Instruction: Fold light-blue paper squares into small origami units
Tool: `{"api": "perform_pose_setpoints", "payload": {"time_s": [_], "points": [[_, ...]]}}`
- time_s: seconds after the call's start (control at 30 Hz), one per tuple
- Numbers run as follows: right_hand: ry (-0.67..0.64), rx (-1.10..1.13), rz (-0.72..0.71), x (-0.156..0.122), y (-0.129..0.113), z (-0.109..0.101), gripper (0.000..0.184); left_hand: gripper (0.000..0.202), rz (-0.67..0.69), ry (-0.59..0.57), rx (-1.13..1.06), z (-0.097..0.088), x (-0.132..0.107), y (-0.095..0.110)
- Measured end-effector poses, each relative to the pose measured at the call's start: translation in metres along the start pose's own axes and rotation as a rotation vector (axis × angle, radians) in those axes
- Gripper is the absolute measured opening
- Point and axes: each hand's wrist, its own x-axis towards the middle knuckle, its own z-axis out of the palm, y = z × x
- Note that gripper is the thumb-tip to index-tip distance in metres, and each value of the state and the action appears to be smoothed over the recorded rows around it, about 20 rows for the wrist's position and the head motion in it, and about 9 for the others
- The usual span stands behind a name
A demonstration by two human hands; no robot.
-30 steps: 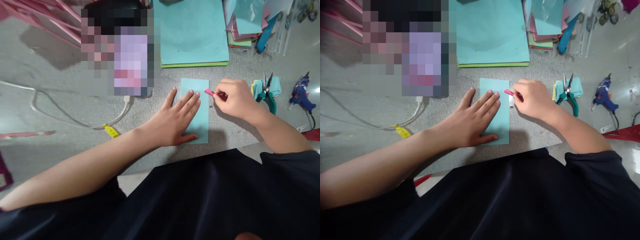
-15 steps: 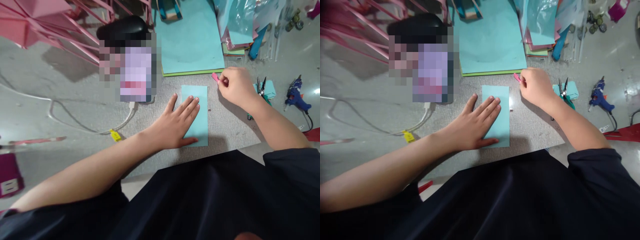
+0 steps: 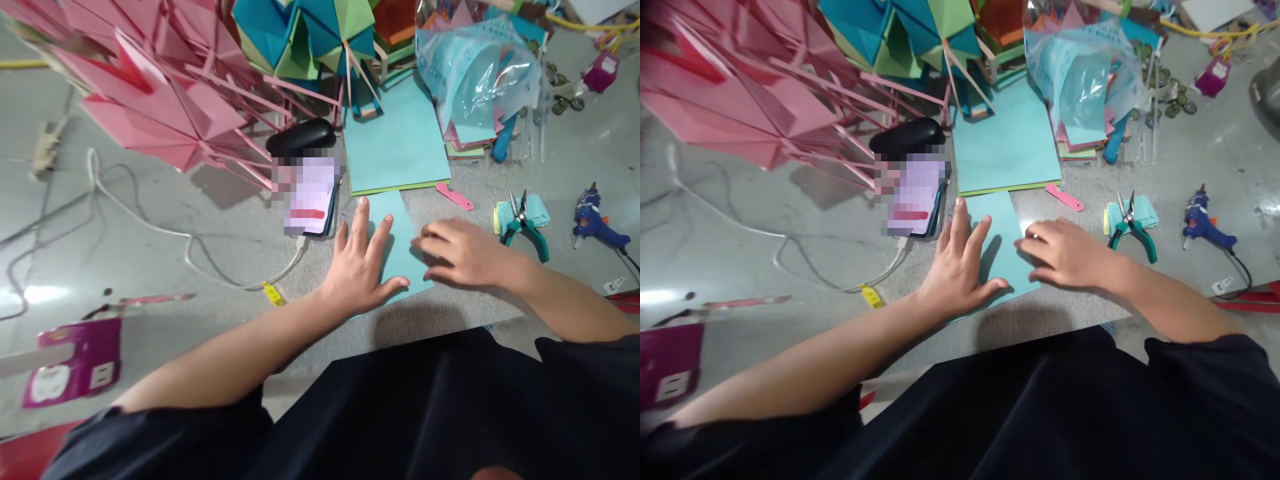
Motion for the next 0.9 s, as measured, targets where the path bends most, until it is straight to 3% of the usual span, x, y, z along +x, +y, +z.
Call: {"api": "perform_pose_setpoints", "payload": {"time_s": [0.13, 0.3, 0.43, 0.53, 0.6, 0.67, 0.8, 0.9], "points": [[-0.087, 0.036, -0.133, 0.001, -0.008, 0.013, 0.045, 0.095, 0.128, 0.05, -0.184, -0.005, 0.004, -0.005], [0.023, 0.093, -0.145, -0.003, -0.004, 0.027, 0.053, 0.076, 0.335, 0.268, -0.419, 0.003, 0.005, -0.013], [0.237, 0.079, -0.174, -0.004, -0.008, 0.036, 0.04, 0.055, 0.486, 0.336, -0.456, 0.007, 0.003, -0.009], [0.473, 0.011, -0.2, -0.003, -0.012, 0.034, 0.031, 0.034, 0.434, 0.348, -0.425, 0.004, 0.005, -0.004], [0.505, -0.1, -0.208, -0.004, -0.011, 0.028, 0.036, 0.023, 0.386, 0.27, -0.403, 0.001, 0.009, -0.003], [0.441, -0.206, -0.216, -0.005, -0.009, 0.019, 0.034, 0.017, 0.403, 0.127, -0.378, -0.001, 0.013, -0.003], [0.297, -0.218, -0.243, -0.006, -0.001, 0.002, 0.017, 0.034, 0.511, -0.115, -0.188, -0.004, 0.016, 0.0], [0.231, -0.144, -0.273, -0.007, 0.005, -0.003, 0.026, 0.055, 0.48, -0.227, -0.029, -0.008, 0.012, 0.007]]}}
